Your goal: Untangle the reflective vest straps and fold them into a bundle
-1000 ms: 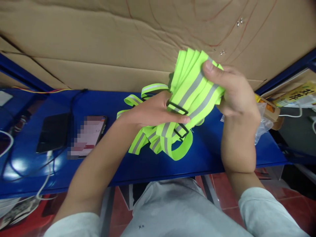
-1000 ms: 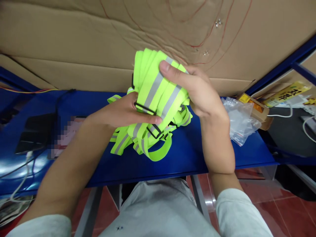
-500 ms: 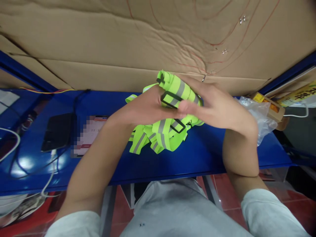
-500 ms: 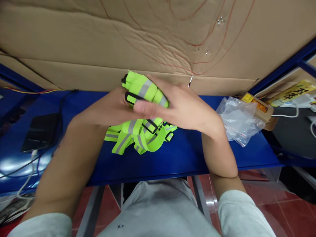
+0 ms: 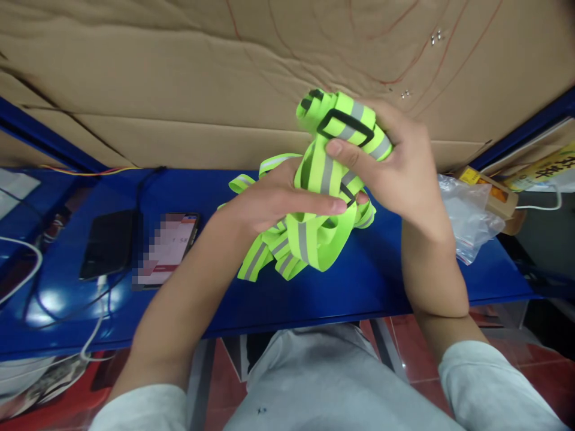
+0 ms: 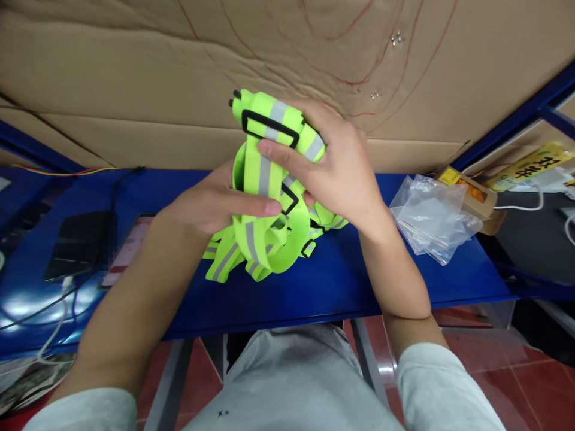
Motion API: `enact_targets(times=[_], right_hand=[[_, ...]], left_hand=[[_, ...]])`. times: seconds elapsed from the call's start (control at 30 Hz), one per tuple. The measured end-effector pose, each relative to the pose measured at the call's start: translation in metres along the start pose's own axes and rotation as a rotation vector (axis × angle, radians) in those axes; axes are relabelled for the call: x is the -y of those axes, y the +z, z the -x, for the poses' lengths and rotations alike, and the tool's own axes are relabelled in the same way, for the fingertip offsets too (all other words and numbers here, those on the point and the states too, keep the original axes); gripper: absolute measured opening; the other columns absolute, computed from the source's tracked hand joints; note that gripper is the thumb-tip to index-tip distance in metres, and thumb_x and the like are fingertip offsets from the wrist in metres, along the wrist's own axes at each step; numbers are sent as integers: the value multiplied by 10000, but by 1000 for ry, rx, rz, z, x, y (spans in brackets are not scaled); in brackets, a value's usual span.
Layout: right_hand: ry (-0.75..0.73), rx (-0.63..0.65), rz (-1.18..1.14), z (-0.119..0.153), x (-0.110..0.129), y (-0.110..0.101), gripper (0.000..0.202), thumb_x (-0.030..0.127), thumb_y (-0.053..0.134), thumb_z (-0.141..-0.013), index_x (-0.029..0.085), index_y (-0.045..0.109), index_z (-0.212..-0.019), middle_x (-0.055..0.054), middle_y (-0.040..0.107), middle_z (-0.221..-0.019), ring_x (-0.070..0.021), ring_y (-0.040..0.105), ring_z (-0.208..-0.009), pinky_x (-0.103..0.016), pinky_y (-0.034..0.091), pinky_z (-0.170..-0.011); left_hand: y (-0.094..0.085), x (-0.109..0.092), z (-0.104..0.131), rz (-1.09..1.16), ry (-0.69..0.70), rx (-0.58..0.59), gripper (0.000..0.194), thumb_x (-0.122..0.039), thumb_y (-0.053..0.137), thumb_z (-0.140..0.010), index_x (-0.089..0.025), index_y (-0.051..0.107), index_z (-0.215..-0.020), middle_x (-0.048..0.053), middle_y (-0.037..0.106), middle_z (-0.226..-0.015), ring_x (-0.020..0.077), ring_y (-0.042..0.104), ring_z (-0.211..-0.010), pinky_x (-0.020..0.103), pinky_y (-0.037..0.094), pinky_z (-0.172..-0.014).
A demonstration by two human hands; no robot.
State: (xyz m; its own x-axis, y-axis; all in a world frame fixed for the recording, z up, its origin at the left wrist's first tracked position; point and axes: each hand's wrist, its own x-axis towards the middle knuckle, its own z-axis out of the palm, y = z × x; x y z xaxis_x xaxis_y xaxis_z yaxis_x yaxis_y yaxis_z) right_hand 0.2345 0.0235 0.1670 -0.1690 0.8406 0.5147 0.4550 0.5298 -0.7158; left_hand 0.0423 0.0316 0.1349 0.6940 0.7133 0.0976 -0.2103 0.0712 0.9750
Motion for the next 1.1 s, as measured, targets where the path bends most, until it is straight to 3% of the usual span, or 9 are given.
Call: enact_targets(times=[0.13,0.27,0.33,0.43,0.53,0.73,0.87,1.0,1.1], right_hand=[[-74,-43,30,-2,-3,-2,309,563,760,-913,275,766,-1024,-24,735,-894,-213,698,-820,-346,571,-757],[-65,-81,10,-1,1,-11,317,581,761,-904,265,757,-903,-9,694,-797,-203,646,-733,-344,524,-650],[-74,-92,16,1,5,-18,310,578,776,-892,269,757,-873,5,684,-780,-188,619,-699,-337,506,-626],[-58,-94,-3,7,12,-25,346,580,787,-881,250,748,-782,22,648,-704,-152,573,-621,-306,458,-557],[9,-109,-74,9,12,-23,450,602,791,-864,199,709,-680,24,624,-655,-124,555,-588,-255,386,-501],[85,19,-411,-4,-8,-7,286,454,804,-881,220,755,-1036,-10,774,-1008,-198,731,-911,-322,583,-808],[65,-8,-364,-7,-11,-3,293,522,776,-891,266,733,-1026,-29,764,-1028,-250,740,-955,-382,603,-832],[-48,-196,19,-4,-4,-8,275,583,741,-905,341,711,-1032,-8,740,-1061,-278,719,-1031,-444,608,-899],[-78,-206,208,-4,-1,-13,280,605,668,-938,397,696,-1122,-3,724,-1235,-321,672,-1205,-515,592,-1004]], left_hand=[[10,8,-6,25,52,-94,362,-261,934,-696,-180,785,-1016,80,816,-1074,310,782,-1008,404,638,-885],[21,15,-8,240,-37,22,337,-298,885,-736,-182,780,-1035,72,813,-1068,309,777,-1064,387,654,-886],[24,17,-7,271,-65,10,348,-316,872,-762,-190,775,-1071,64,810,-1074,292,782,-1036,367,658,-846],[22,18,-4,90,1,-73,416,-300,917,-743,-208,772,-1122,46,804,-1129,264,777,-1009,345,645,-853],[10,16,-2,-169,122,-76,393,-310,918,-761,-240,782,-1122,8,795,-1190,266,740,-1128,336,605,-959],[-8,10,-2,-399,171,-122,541,-298,938,-728,-321,750,-1235,-19,769,-1285,269,678,-1280,346,523,-1120],[-1,20,-10,-155,45,-138,570,-258,973,-641,-279,765,-1172,3,791,-1222,309,696,-1250,417,545,-1093],[14,42,-22,265,-19,-37,453,-300,985,-609,-186,774,-993,76,810,-1085,325,731,-1187,467,562,-1079],[22,51,-24,380,-45,-16,456,-323,999,-590,-166,761,-945,87,807,-1065,315,756,-1118,453,585,-1045]])
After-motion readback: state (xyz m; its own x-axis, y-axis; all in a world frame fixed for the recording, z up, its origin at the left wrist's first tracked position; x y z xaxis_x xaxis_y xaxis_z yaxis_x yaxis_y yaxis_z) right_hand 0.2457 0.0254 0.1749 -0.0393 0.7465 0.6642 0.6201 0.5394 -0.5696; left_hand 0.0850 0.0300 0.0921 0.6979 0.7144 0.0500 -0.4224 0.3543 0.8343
